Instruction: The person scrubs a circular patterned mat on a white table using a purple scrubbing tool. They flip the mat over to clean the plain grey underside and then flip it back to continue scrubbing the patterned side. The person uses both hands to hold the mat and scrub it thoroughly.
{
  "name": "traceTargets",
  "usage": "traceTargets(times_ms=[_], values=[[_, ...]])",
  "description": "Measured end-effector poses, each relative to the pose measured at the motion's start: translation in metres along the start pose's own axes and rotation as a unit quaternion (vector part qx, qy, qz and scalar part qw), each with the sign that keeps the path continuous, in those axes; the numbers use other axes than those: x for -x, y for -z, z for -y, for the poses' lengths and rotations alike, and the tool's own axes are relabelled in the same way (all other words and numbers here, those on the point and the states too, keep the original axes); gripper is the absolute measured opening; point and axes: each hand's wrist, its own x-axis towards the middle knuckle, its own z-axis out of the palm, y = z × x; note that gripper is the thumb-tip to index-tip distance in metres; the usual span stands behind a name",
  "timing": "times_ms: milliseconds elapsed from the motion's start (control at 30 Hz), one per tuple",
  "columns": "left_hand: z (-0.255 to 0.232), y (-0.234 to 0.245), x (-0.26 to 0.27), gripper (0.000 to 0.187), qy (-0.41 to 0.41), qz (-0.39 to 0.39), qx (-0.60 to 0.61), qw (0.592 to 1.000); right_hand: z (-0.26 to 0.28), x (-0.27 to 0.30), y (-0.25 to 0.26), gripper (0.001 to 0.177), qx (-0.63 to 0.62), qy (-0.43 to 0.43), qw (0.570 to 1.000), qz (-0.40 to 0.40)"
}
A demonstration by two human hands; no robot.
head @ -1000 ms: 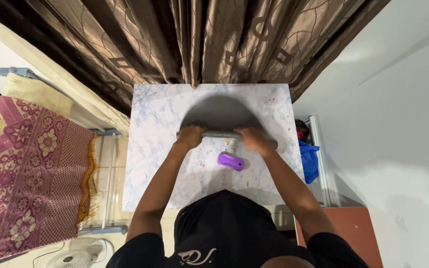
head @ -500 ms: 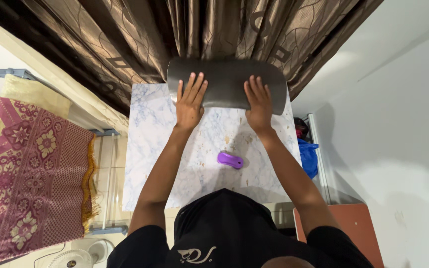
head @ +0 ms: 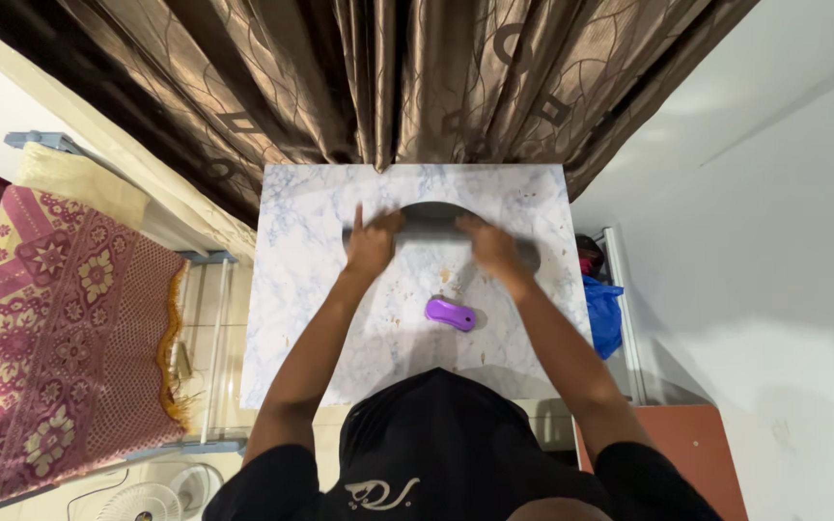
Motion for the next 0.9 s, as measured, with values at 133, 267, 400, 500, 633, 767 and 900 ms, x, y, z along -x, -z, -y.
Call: traceTargets(times_ms=[133, 267, 400, 500, 633, 767, 900], values=[[-0.029, 0.085, -0.031, 0.072, -0.02, -0.207, 0.05, 0.977, 0.023, -0.006, 0.045, 0.076, 0.033, 0.256, 0.921, -0.292], [-0.044, 0.104, -0.032, 0.074, -0.007, -0.233, 0.066, 0.97, 0.025, 0.003, 0.05, 0.078, 0.045, 0.283, 0.896, -0.339], [-0.031, 0.036, 0.001, 0.064, -0.008, -0.124, 0.031, 0.992, -0.022, -0.001, 0.004, 0.079, 0.073, 0.254, 0.936, -0.233], [-0.02, -0.021, 0.023, 0.046, 0.08, 0.124, 0.019, 0.989, -0.052, 0.004, -0.028, 0.066, 0.021, 0.096, 0.992, 0.073], [-0.025, -0.05, 0.035, 0.035, 0.097, 0.14, 0.045, 0.984, -0.038, 0.02, -0.059, 0.078, 0.043, 0.072, 0.992, 0.095], [-0.053, -0.017, 0.007, 0.03, 0.076, 0.108, 0.065, 0.989, -0.007, 0.015, -0.075, 0.048, 0.02, 0.128, 0.99, -0.05], [-0.048, 0.068, -0.016, 0.053, 0.005, 0.086, 0.189, 0.978, 0.0, 0.005, -0.029, 0.058, -0.088, 0.183, 0.965, -0.163]])
